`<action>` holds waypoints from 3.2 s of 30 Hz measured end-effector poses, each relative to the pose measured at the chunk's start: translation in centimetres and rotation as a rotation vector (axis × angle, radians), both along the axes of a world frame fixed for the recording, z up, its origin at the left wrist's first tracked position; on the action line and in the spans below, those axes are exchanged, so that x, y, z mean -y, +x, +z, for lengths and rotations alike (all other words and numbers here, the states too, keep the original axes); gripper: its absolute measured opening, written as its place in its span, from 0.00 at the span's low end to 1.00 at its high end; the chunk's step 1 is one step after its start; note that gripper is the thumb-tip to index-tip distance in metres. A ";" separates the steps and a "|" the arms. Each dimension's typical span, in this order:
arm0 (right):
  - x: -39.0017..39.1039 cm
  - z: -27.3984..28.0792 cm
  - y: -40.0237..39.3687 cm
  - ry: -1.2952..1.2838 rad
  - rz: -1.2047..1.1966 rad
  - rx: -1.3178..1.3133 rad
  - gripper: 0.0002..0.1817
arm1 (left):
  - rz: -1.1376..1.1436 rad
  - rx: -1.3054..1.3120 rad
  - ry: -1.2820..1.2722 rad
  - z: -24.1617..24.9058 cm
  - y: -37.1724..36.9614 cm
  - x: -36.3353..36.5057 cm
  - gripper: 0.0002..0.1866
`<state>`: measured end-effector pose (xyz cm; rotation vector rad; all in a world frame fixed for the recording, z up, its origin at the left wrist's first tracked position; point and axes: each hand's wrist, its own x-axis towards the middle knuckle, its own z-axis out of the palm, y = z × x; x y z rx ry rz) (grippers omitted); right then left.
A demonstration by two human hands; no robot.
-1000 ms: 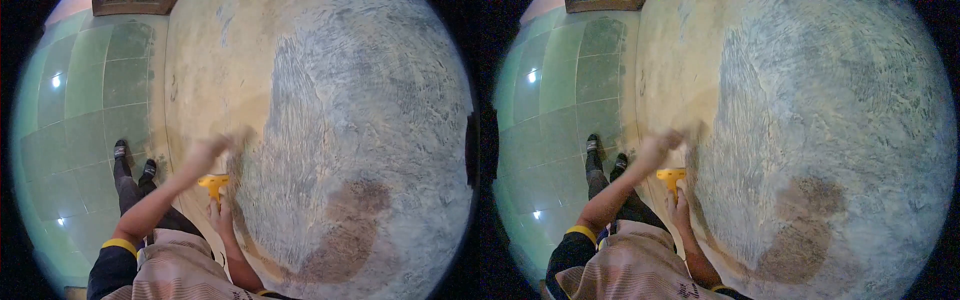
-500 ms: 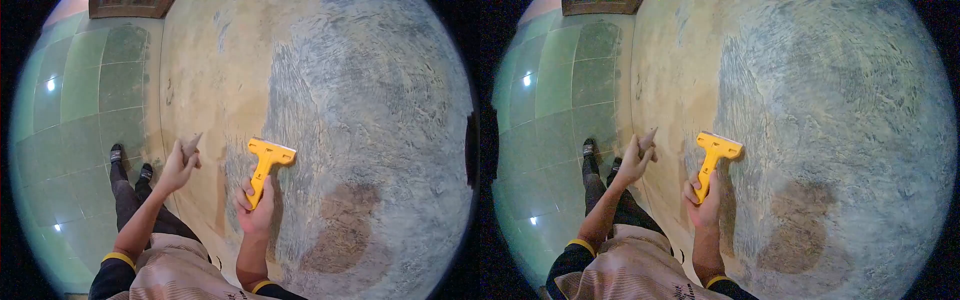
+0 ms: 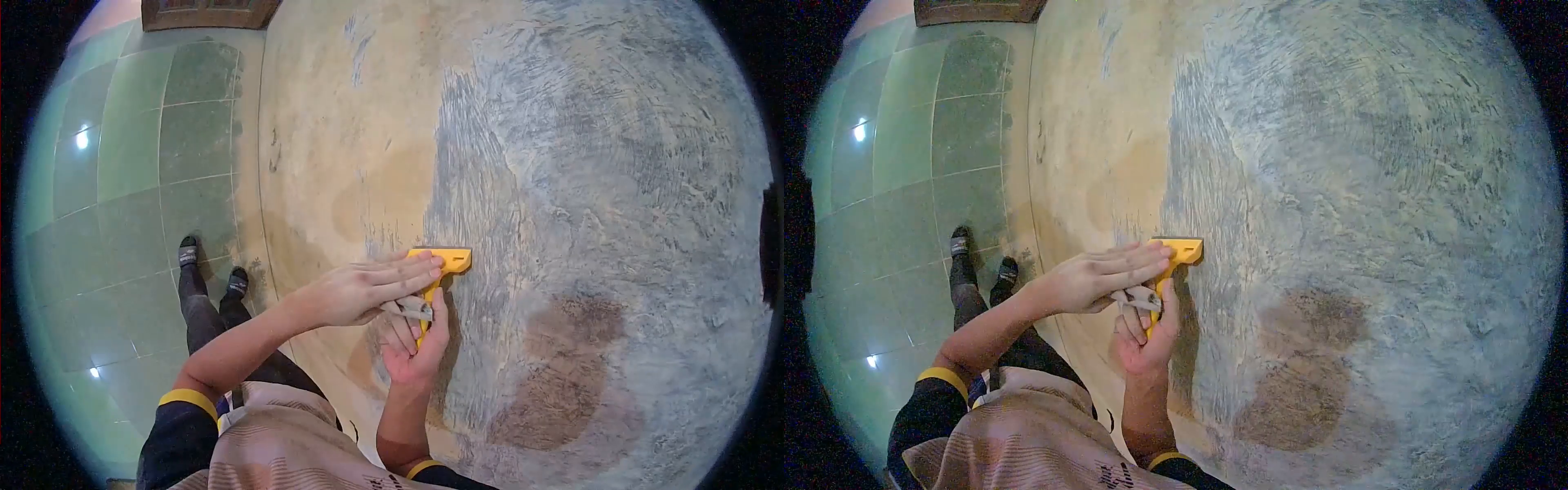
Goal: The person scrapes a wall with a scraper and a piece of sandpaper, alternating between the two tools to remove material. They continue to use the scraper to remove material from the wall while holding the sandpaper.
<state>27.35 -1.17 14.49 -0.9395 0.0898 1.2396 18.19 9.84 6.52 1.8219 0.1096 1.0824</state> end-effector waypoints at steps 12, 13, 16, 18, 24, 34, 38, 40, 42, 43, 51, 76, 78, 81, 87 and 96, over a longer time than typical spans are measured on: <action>-2.9 0.6 0.4 0.036 -0.027 -0.083 0.22 | -0.135 0.055 -0.131 0.4 1.6 -1.8 0.40; -3.4 0.6 0.0 0.022 -0.058 -0.074 0.22 | -0.200 -0.082 -0.190 1.3 0.8 -2.3 0.40; -1.8 1.2 -0.6 0.050 -0.088 -0.146 0.22 | -0.176 0.007 -0.116 1.2 1.0 -0.9 0.42; -2.5 1.3 0.2 0.062 -0.060 -0.163 0.22 | -0.204 -0.059 -0.083 1.2 1.0 -1.4 0.43; -2.2 1.1 0.2 0.094 -0.085 -0.204 0.23 | -0.216 -0.082 -0.162 1.7 0.7 -1.6 0.44; -1.9 2.0 -0.3 0.083 -0.071 -0.179 0.23 | -0.231 -0.134 -0.143 1.8 1.1 -0.7 0.47; -4.8 0.9 0.0 0.057 -0.048 -0.042 0.21 | -0.128 0.013 -0.188 1.6 1.9 -3.1 0.45; -3.5 0.9 0.0 0.122 -0.018 -0.085 0.21 | -0.177 -0.010 -0.208 2.2 1.1 -2.7 0.45; -2.1 2.1 -0.4 0.117 -0.071 -0.173 0.22 | -0.206 -0.081 -0.148 2.4 1.1 -1.2 0.45; -2.4 2.2 -0.5 0.162 -0.074 -0.203 0.22 | -0.228 -0.121 -0.176 2.8 1.1 -1.4 0.44; -3.0 2.4 -0.9 0.164 -0.134 -0.267 0.22 | -0.188 -0.101 -0.144 2.2 1.2 -1.4 0.42; -4.8 1.6 -0.2 0.070 -0.052 0.050 0.14 | -0.162 -0.083 -0.059 3.0 1.0 -4.3 0.38; -5.5 1.4 0.5 0.057 -0.070 -0.057 0.11 | -0.137 -0.046 -0.094 2.9 1.3 -4.9 0.39; -6.4 0.8 0.4 0.082 -0.055 -0.041 0.12 | -0.122 -0.122 -0.103 3.7 1.0 -5.9 0.41; -6.8 1.3 0.6 0.138 -0.046 -0.048 0.14 | -0.141 -0.087 -0.058 3.8 1.0 -5.6 0.43; -6.6 3.0 -0.2 0.104 -0.107 -0.106 0.15 | -0.677 0.128 -1.035 5.1 0.8 -6.3 0.33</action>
